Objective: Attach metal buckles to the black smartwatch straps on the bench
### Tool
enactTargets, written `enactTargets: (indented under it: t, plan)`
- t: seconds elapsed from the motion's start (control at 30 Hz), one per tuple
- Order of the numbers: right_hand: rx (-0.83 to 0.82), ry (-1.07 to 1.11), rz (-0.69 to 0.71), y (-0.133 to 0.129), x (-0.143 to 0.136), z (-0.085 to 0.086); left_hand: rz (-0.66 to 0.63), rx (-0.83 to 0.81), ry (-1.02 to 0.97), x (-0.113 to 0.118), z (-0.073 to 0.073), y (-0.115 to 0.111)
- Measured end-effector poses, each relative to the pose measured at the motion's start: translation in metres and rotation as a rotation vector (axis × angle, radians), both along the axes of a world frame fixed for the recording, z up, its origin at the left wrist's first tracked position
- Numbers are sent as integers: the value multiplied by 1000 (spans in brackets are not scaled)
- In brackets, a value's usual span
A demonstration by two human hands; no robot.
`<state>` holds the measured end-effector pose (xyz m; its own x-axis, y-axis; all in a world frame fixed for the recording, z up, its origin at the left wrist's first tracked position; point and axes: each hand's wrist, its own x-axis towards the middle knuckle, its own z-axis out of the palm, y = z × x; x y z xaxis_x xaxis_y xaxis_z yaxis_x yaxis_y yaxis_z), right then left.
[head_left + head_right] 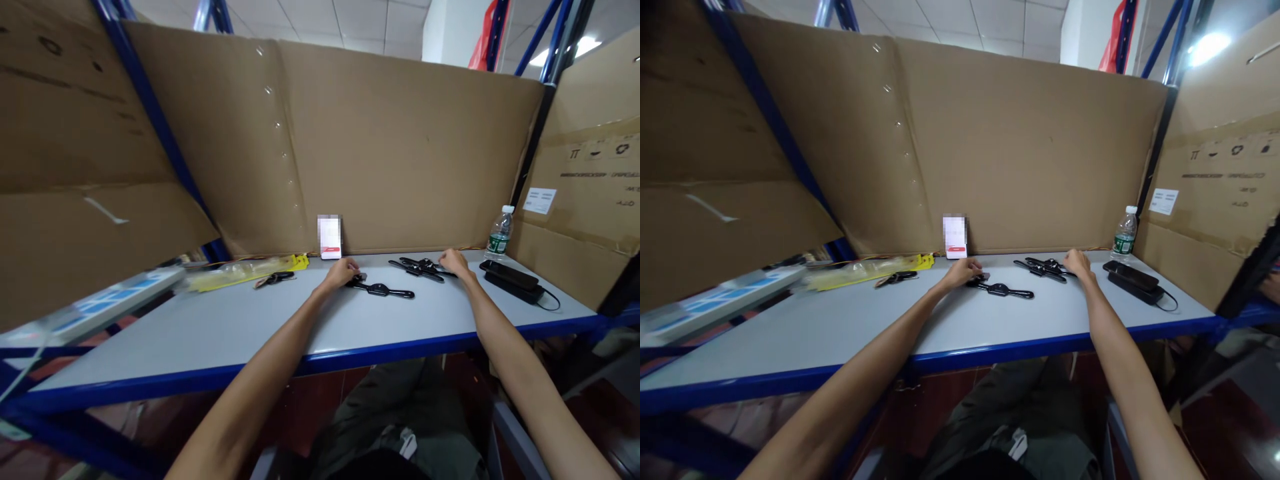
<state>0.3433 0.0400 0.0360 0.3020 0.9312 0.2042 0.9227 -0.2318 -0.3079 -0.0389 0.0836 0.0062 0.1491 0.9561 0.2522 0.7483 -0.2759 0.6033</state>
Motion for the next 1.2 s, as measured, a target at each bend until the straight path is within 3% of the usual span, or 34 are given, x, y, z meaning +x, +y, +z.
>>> enactTargets:
  t: [0.2,0.4,0.53,0.9,1.2]
  plan:
    - [-97,-63,101,5,-1,-4,-1,-52,48,-13,5,-6]
    - [-87,-59,96,8,-2,-7,-88,-85,127,-13,6,-12]
    - [-91,-59,95,10,-2,-8,-116,-100,51,-14,5,-12]
    - [-68,-55,102,16,0,-12,-10,60,69,-6,1,-12]
    - [-93,-77,106,14,-2,-10,31,211,137,-7,6,-19]
